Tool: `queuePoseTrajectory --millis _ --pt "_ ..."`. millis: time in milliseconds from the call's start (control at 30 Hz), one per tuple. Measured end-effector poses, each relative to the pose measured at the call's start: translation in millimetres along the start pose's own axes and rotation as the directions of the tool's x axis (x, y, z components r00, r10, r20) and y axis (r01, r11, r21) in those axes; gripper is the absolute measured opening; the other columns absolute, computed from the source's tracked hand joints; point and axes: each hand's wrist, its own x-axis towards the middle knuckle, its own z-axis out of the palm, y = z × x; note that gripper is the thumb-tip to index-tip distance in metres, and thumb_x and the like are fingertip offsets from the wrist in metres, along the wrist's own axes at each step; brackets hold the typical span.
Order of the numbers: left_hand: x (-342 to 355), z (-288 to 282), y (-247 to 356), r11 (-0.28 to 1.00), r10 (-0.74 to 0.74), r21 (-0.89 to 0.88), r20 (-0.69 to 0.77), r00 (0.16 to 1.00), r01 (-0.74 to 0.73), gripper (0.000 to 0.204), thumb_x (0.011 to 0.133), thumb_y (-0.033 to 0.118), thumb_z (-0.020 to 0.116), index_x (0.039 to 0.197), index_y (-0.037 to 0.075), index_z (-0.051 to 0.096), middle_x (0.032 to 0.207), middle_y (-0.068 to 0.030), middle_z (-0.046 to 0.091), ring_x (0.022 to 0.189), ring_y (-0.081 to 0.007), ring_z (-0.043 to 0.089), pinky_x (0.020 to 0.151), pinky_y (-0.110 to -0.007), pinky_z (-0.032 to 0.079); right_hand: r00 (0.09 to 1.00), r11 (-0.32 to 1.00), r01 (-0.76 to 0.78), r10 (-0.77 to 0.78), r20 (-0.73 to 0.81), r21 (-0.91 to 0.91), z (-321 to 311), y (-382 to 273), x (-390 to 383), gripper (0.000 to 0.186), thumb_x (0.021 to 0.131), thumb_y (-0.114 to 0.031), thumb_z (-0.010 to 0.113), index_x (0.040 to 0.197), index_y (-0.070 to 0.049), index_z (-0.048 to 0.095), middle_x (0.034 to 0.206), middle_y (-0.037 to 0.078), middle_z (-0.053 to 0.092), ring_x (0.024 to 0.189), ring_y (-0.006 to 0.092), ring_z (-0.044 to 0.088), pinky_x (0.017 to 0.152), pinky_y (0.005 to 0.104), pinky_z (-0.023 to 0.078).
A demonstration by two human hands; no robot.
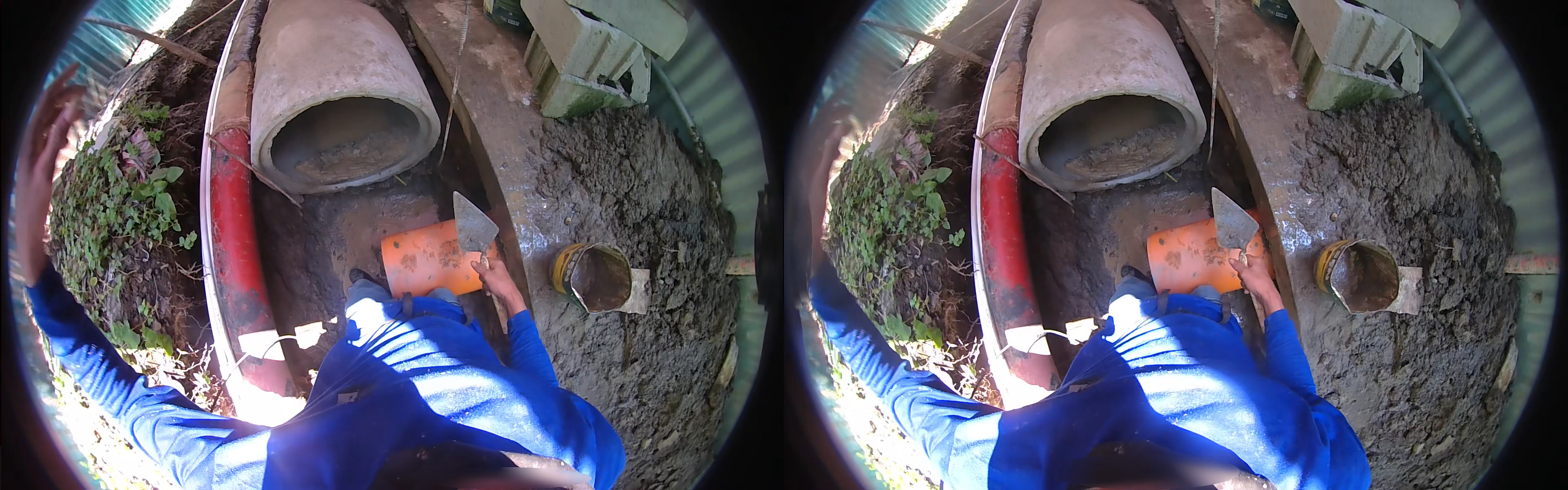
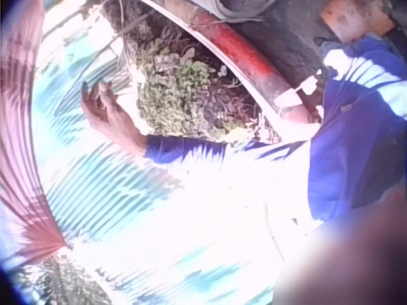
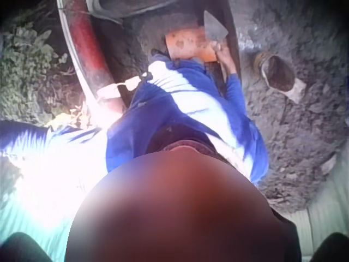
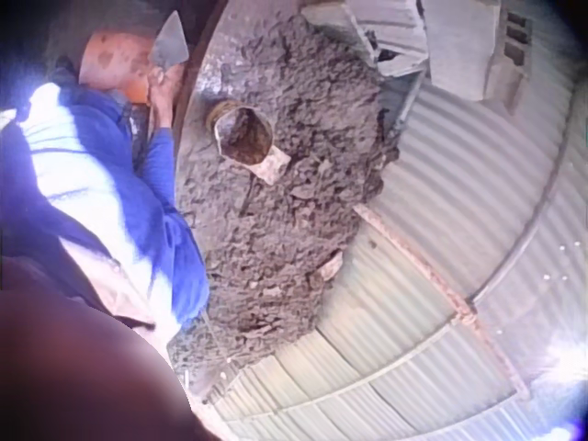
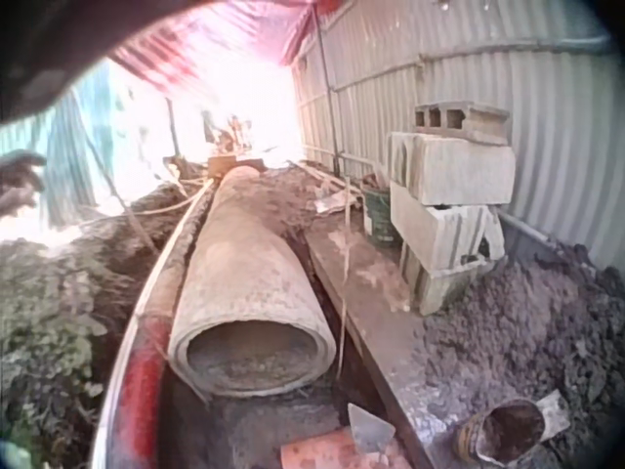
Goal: The person scoops water from a puddle using a small container and pours it into a larger orange bucket. Then, the person picks up a concrete block and places it into a muddy pit, adjusting its position by hand.
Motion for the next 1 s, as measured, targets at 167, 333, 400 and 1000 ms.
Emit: queuePoseTrajectory --millis 167,333,400,1000 --pt "-118 153 3 0.953 -0.184 -0.132 0.463 0.867 0.273 0.045 0.095 0.025 0.069 0.136 0.007 0.061 0.113 -0.0107 0.070 0.098 -0.0215 0.067 0.084 -0.036 0.054 1.000 0.999 0.003 -0.003 0.010 -0.037 11 -22 -9 0.024 0.100 -0.028 0.066 0.086 -0.009 0.058 0.061 -0.005 0.046 0.046 0.0079 0.045 0.041 0.0283 0.035" --pt "-292 325 -50 0.981 -0.073 -0.039 0.834 0.548 0.190 0.047 0.085 0.018 0.076 0.129 0.003 0.064 0.118 -0.0210 0.070 0.108 -0.0393 0.068 0.092 -0.048 0.055 0.994 0.997 0.024 -0.031 -0.102 -0.071 49 -37 -26 0.026 0.098 -0.029 0.066 0.091 -0.004 0.064 0.062 -0.002 0.053 0.049 0.0098 0.051 0.042 0.0301 0.039" --pt "-332 375 -55 0.828 0.055 -0.343 0.837 0.545 0.443 0.047 0.088 0.012 0.076 0.130 -0.004 0.061 0.104 -0.0196 0.074 0.089 -0.0309 0.074 0.081 -0.038 0.058 0.984 0.999 -0.032 0.028 -0.175 -0.019 50 -33 -34 0.027 0.098 -0.029 0.067 0.092 -0.002 0.065 0.063 -0.001 0.055 0.050 0.0102 0.052 0.043 0.0307 0.041" --pt "-191 508 -50 0.625 0.435 -0.689 0.698 0.569 0.367 0.043 0.094 0.006 0.067 0.135 -0.005 0.058 0.104 -0.0134 0.073 0.089 -0.0187 0.068 0.081 -0.034 0.055 0.618 0.910 0.048 0.296 -0.729 0.411 185 -54 -188 0.034 0.099 -0.034 0.067 0.083 -0.005 0.059 0.063 -0.002 0.050 0.052 0.0093 0.047 0.044 0.0299 0.037"
